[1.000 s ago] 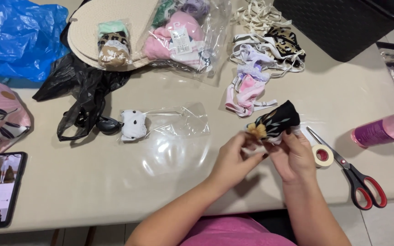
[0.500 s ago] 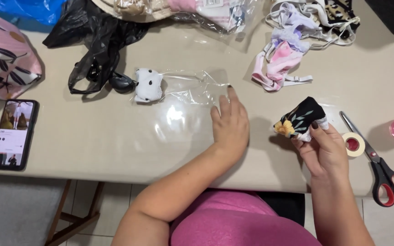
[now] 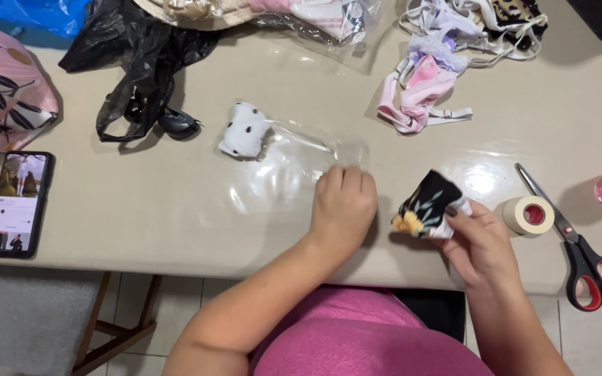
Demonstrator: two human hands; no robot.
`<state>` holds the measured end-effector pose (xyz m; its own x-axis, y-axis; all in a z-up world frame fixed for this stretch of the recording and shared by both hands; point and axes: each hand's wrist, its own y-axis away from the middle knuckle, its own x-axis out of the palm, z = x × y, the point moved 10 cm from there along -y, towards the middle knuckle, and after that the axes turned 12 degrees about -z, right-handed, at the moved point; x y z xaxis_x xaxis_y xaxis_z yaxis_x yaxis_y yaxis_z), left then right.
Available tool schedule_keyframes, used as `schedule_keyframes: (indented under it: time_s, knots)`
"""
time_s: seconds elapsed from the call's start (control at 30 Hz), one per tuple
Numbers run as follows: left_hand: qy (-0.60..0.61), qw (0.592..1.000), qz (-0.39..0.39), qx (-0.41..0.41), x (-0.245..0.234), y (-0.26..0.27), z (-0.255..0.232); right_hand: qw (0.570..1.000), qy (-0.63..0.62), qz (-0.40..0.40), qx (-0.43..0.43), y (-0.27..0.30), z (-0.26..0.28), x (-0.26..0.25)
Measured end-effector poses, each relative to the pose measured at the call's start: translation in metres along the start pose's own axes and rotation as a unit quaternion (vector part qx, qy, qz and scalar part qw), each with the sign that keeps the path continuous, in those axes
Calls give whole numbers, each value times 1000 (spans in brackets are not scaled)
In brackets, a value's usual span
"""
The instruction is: The person folds small pieces of clothing and places them into clear plastic bags. The person handles a white polka-dotted item and a black floral item, folding each and inserting them into separate bags on a table with other supplies.
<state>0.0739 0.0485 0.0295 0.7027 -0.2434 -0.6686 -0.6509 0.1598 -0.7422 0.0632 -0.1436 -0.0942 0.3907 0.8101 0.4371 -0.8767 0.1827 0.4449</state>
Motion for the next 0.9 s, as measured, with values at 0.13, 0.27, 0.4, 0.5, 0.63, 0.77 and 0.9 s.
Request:
schedule_keyframes:
  time_s: [0.13, 0.27, 0.4, 0.5, 0.63, 0.77, 0.9]
  knots:
    - [100, 994, -32, 34, -51, 15, -3, 997, 53, 14, 55, 19, -29, -24]
    - [148, 987, -42, 38, -76, 36, 1, 986, 102, 41, 129, 50, -56, -24]
    - [143, 988, -54, 37, -82, 57, 0, 969, 138, 40, 199, 76, -80, -15]
    - [150, 977, -147, 23, -98, 70, -2, 979, 128, 63, 147, 84, -81, -6]
    - [120, 984, -132, 13, -102, 77, -2, 970, 147, 75, 177, 95, -94, -7]
    - [117, 988, -96, 4, -103, 87, -5, 963, 150, 89, 208, 108, -105, -5]
    - [110, 990, -85, 10, -116, 91, -5, 962, 130, 99, 219, 116, -123, -8]
